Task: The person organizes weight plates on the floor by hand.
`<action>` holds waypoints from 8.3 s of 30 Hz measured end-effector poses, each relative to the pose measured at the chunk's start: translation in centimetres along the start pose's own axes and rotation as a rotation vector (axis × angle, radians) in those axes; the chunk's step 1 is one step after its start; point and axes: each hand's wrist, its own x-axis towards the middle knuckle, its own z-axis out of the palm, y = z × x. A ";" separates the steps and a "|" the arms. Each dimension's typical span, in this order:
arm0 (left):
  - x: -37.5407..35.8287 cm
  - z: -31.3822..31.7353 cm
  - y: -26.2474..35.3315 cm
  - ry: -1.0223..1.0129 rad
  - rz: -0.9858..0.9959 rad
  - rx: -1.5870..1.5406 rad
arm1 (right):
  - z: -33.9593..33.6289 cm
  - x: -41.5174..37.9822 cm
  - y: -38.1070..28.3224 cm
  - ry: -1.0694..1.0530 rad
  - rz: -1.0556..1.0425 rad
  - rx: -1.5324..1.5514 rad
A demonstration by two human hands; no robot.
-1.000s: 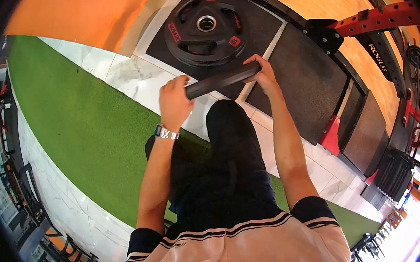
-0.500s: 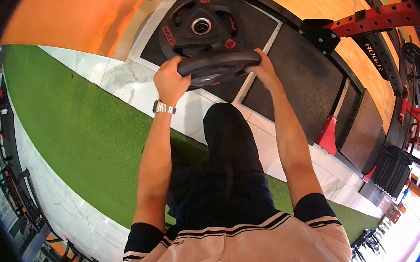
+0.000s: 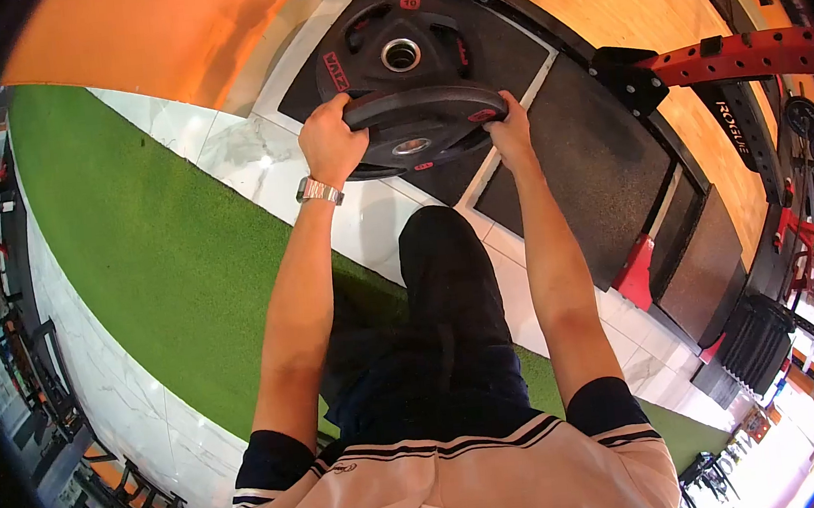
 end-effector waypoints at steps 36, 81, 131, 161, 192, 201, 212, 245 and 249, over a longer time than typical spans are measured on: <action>3.5 1.3 -0.1 -0.062 0.003 0.048 | 5.4 0.7 -9.4 0.057 -1.022 -0.730; -11.1 8.3 -11.1 -0.019 -0.428 -0.844 | 6.1 4.2 -6.6 0.011 -0.874 -0.726; -13.2 7.3 -5.4 0.267 -0.761 -1.050 | 5.0 8.6 -1.5 -0.083 -0.314 -0.724; -1.1 5.7 -8.8 0.163 -0.825 -1.161 | 5.1 5.0 -0.5 0.288 0.229 -0.523; 5.1 8.3 -7.8 0.314 -0.762 -0.925 | 3.6 16.2 -0.6 0.023 -0.116 -0.702; 3.5 10.3 -5.4 0.437 -0.825 -0.836 | 3.7 23.2 -0.3 -0.151 -0.262 -0.696; 11.2 9.2 -12.2 0.133 -0.703 -0.870 | 4.3 17.1 -0.3 0.070 -0.012 -0.452; 7.4 9.1 -7.8 0.303 -0.754 -0.833 | 9.7 3.9 -3.6 -0.037 -0.758 -0.874; 7.3 9.3 -8.3 0.272 -0.759 -0.826 | 11.7 2.9 -3.1 -0.098 -0.692 -1.010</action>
